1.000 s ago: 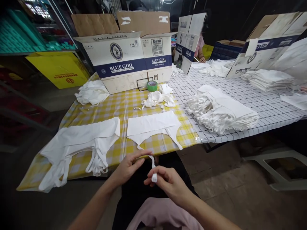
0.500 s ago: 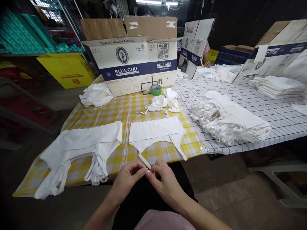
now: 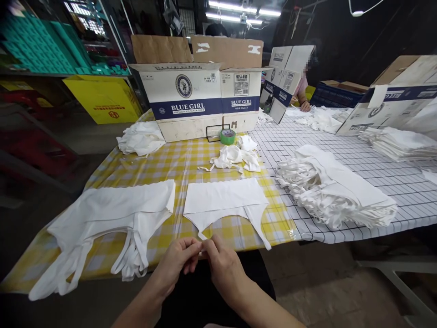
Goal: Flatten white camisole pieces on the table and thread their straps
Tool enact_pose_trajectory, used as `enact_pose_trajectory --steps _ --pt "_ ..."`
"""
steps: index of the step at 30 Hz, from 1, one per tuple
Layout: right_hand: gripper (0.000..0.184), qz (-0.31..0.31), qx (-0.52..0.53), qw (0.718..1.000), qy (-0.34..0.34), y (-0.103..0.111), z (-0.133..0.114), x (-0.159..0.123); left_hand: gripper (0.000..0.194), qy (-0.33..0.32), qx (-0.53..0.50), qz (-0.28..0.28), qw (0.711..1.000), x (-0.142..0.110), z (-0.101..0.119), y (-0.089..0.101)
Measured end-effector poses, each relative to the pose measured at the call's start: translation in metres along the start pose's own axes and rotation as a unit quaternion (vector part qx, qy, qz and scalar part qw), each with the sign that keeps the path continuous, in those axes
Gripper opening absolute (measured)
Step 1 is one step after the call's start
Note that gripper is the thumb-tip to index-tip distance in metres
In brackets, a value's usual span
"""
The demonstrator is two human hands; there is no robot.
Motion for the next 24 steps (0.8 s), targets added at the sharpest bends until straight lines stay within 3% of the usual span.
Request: enact_pose_trajectory --steps 3,5,6,8,10,15,19,22,24 --pt "0.015 0.010 0.071 0.997 -0.022 0.022 -0.011 0.010 0.026 -0.074 0.127 0.050 0.988 0.004 0.011 0.016" --pt "0.013 0.024 0.144 0.988 -0.046 0.043 -0.022 0.016 0.021 -0.157 0.230 0.116 0.953 0.010 0.018 0.027" --pt "0.013 0.021 0.181 0.982 -0.054 0.053 -0.027 0.019 0.028 -0.193 0.274 0.132 0.933 0.014 0.018 0.031" --pt "0.016 -0.002 0.257 0.965 -0.059 0.070 -0.037 0.022 0.045 -0.234 0.341 0.105 0.905 0.025 0.013 0.033" --pt "0.019 -0.032 0.330 0.943 -0.041 0.083 -0.045 0.021 0.049 -0.240 0.387 0.048 0.889 0.035 0.003 0.032" --pt "0.031 -0.073 0.450 0.890 0.017 0.109 -0.051 0.010 0.052 -0.230 0.417 -0.004 0.879 0.043 -0.013 0.031" --pt "0.047 -0.196 0.463 0.862 0.060 0.110 -0.056 0.007 0.053 -0.223 0.407 -0.004 0.886 0.044 -0.012 0.033" --pt "0.051 -0.360 0.416 0.834 0.045 0.092 -0.059 0.006 0.049 -0.226 0.420 0.021 0.879 0.044 -0.013 0.031" --pt "0.049 -0.436 0.361 0.824 0.024 0.078 -0.056 0.003 0.051 -0.234 0.440 0.035 0.866 0.042 -0.014 0.025"
Point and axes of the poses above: each hand's wrist, its own x-axis towards the middle knuckle, its own y-axis out of the back of the hand, z = x × y, the point moved 3 cm from there along x, towards the middle knuckle, and after that the axes turned 9 degrees about x, right-handed, at the moved point
